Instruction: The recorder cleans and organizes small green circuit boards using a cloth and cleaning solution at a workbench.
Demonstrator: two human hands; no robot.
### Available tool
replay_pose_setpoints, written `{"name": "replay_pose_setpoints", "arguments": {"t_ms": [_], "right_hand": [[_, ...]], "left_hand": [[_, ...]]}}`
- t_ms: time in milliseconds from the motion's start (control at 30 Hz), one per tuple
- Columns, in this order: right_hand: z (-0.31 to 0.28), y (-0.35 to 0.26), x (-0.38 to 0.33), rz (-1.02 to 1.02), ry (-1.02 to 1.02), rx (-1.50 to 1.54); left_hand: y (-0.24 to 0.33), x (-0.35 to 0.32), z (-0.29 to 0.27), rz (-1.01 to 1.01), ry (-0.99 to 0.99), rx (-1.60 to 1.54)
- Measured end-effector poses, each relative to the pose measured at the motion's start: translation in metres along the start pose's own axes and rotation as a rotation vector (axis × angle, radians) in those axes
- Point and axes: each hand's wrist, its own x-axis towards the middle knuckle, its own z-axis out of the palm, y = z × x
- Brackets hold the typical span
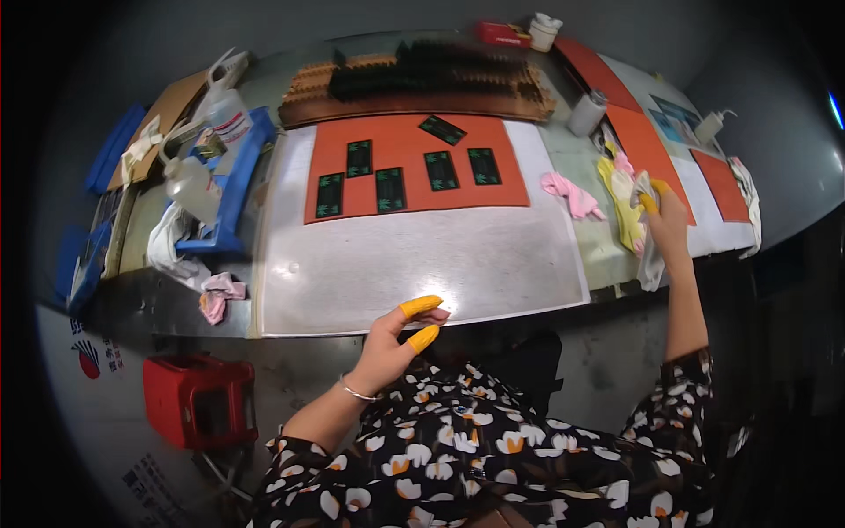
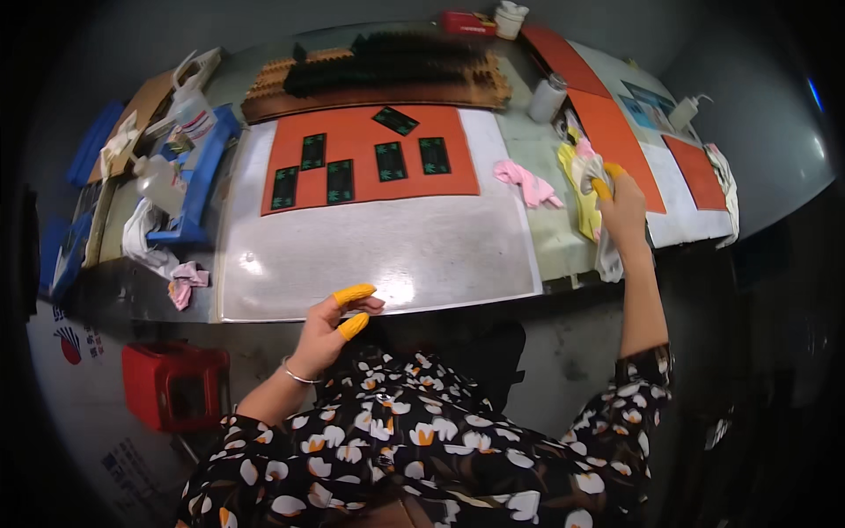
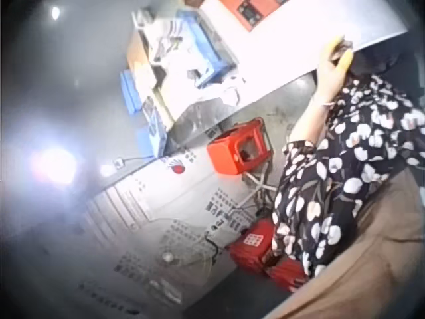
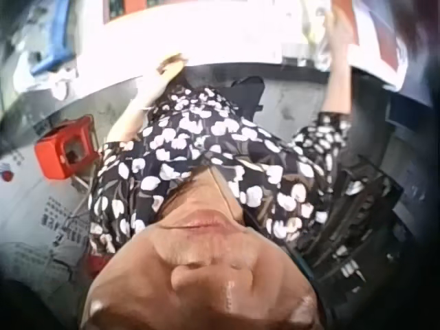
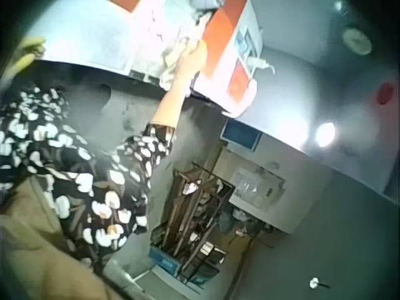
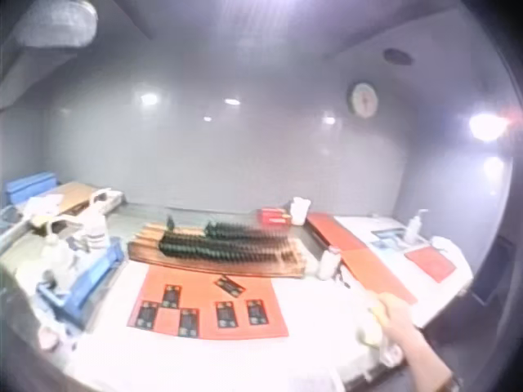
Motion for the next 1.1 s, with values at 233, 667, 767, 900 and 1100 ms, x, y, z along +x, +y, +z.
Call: {"name": "replay_pose_setpoints", "arguments": {"t_ms": [233, 667, 767, 900, 1100], "right_hand": [[0.065, -0.246, -0.091, 0.439, -0.425, 1.39], [0.098, -0.254, -0.09, 0.044, -0.634, 0.949], [0.112, -0.249, -0.094, 0.064, -0.93, 1.336], [0.118, -0.238, -0.091, 0.043, -0.646, 1.511], [0.091, -0.134, -0.059, 0.434, -0.59, 2.294]], "left_hand": [[0.022, 0.028, -0.009, 0.287, 0.019, 0.193], [0.033, 0.037, -0.063, -0.029, -0.063, -0.044], [0.028, 0.058, -0.043, 0.148, -0.299, 0.531], [0.032, 0.08, -0.015, 0.075, -0.301, 0.797], [0.014, 0.086, 0.021, -0.118, -0.329, 0.648]]}}
